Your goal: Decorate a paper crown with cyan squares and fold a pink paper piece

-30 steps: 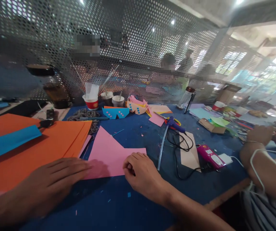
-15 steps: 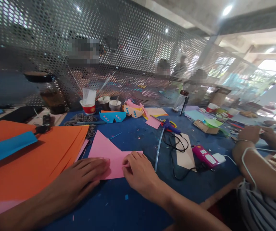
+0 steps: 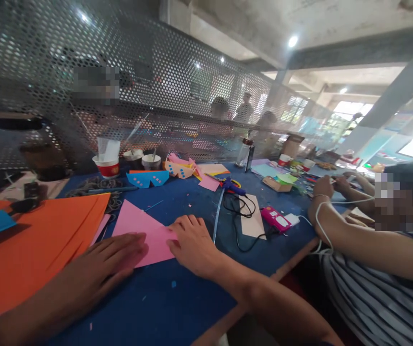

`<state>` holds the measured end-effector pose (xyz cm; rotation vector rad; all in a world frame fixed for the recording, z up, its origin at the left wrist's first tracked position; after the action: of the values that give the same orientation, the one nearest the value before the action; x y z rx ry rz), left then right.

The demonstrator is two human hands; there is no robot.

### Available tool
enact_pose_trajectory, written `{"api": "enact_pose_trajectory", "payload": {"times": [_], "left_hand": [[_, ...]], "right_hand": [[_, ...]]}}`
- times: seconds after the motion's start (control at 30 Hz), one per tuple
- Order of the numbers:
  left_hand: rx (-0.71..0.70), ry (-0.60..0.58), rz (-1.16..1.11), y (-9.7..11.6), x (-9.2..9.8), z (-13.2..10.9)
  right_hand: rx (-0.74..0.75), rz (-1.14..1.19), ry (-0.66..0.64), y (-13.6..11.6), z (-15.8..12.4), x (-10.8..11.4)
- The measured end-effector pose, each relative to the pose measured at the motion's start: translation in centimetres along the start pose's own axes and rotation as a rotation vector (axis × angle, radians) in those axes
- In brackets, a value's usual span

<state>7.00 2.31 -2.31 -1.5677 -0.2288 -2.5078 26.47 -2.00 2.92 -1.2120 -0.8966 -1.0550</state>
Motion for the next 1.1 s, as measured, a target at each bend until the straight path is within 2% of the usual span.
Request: {"api": "enact_pose_trajectory", "payload": {"times": [0.13, 0.23, 0.33, 0.5, 0.63, 0.73, 0.8, 0.9, 1.1], "left_hand": [[0.026, 0.000, -0.010, -0.4, 0.0, 0.1], [0.044, 0.032, -0.002, -0.4, 0.7, 0.3], [0.079, 0.086, 0.018, -0.7, 1.6, 0.4], [0.197, 0.102, 0.000, -1.5, 2.3, 0.4], [0.193, 0.082, -0.032, -1.3, 2.7, 0.8], [0.317, 0.108, -0.104, -2.3, 3.1, 0.6], [0.425, 0.166, -0.189, -3.1, 3.6, 0.2], [0.505, 0.235, -0.321, -3.5, 4.4, 0.0], [0.479, 0.317, -0.428, -3.1, 5.9, 0.3]], "right_hand": [[0.006, 0.019, 0.028, 0.1, 0.0, 0.2], [0.007, 0.042, 0.061, 0.3, 0.1, 0.5], [-0.003, 0.049, 0.048, 0.5, 0.2, 0.4], [-0.014, 0.057, 0.023, 0.7, 0.5, 0.2], [-0.041, 0.136, 0.017, 1.1, 0.7, 0.0], [-0.063, 0.251, 0.038, 1.5, 1.0, 0.3], [-0.069, 0.310, 0.082, 1.8, 1.3, 1.1], [-0.029, 0.356, 0.185, 2.0, 1.3, 3.2], [0.157, 0.303, 0.435, 0.9, -0.3, 8.8]]}}
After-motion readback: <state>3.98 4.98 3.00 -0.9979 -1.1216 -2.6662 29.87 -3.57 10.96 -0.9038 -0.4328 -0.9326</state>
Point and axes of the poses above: each hand's wrist, its own z-axis towards the middle knuckle, its own x-axis out of the back of the hand, y = z × x, the point moved 9 cm from there along z, towards the middle knuckle, and after that the axes turned 10 degrees about -x, right-handed, at the moved point
